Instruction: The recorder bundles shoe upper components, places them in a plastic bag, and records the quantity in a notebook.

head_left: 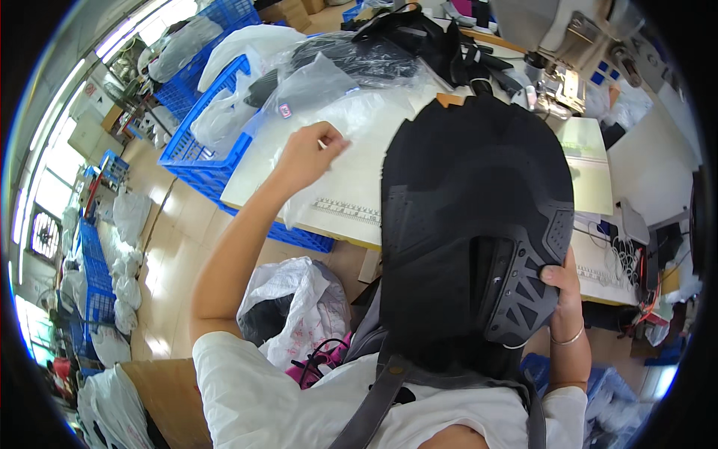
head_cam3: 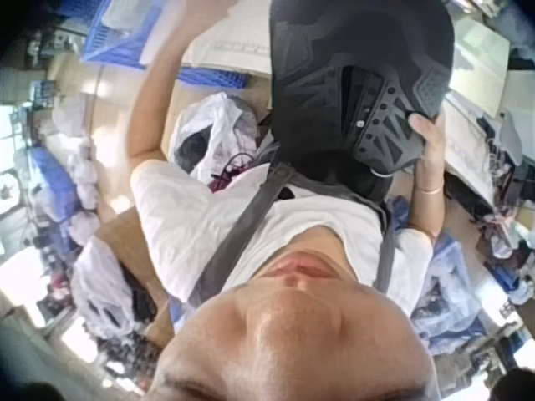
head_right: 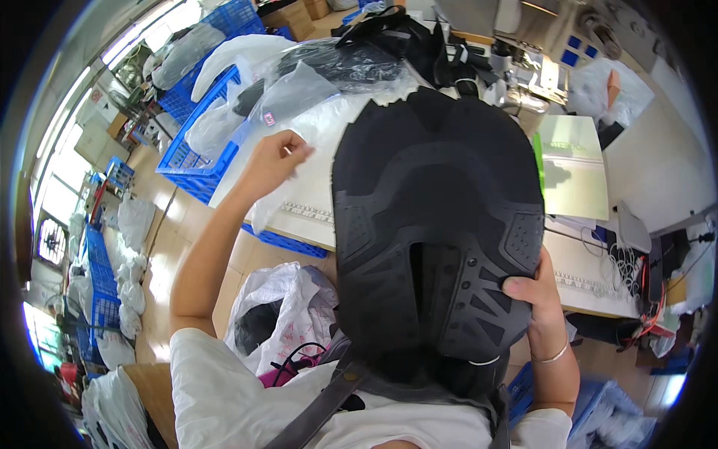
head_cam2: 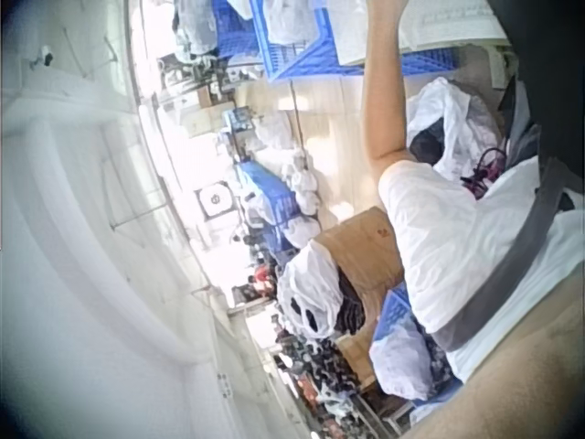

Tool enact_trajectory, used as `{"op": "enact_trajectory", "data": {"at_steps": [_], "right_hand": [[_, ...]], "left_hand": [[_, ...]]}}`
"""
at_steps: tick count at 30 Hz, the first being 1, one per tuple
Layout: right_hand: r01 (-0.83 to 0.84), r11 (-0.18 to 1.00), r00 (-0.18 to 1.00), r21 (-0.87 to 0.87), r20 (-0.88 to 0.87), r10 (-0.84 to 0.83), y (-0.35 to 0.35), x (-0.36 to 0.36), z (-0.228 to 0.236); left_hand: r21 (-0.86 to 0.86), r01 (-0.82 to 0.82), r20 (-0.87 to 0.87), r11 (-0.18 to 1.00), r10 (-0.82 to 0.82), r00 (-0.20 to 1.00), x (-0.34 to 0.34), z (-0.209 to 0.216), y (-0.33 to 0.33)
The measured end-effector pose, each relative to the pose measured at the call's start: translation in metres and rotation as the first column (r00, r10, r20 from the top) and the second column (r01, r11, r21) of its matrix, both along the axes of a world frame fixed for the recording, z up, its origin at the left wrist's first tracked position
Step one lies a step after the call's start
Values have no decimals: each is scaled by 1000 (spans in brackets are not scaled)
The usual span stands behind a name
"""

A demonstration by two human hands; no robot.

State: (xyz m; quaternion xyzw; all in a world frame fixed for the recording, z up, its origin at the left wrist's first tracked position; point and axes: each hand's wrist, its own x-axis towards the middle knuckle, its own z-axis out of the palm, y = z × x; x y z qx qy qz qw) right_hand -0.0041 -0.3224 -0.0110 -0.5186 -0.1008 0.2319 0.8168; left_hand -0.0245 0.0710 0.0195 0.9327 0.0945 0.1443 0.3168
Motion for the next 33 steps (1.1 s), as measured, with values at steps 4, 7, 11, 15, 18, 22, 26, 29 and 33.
{"op": "enact_trajectory", "data": {"at_steps": [4,7,11,15,18,22,26,29,33], "right_hand": [[-7,999,1000,-39,-2,7,-2,0,-3],[-58,998,998,-15,-15,58,-1,1,-4],[-67,997,997,-24,-39,66,-8,2,-12],[-54,999,994,-9,-95,53,-11,2,-16],[-44,999,991,-22,-130,40,-12,5,-20],[-100,994,995,-36,-16,100,0,1,-6],[-303,948,936,-102,155,316,25,0,14],[-392,914,918,-105,21,396,43,7,10],[-406,903,909,-139,-165,383,56,18,-8]], "left_hand": [[93,119,-23,988,-117,993,11,-27,-17],[152,19,99,988,-35,995,10,-41,-29],[-222,-108,440,969,199,876,7,-36,-13],[418,-80,523,905,-168,835,-4,-9,-2],[618,-41,392,785,-263,881,-10,-13,-3],[607,66,273,792,-286,919,1,-22,-10],[265,552,173,791,-602,780,5,-21,-2],[75,578,42,813,-581,813,12,-1,2],[37,467,-107,884,-461,881,10,31,4]]}}
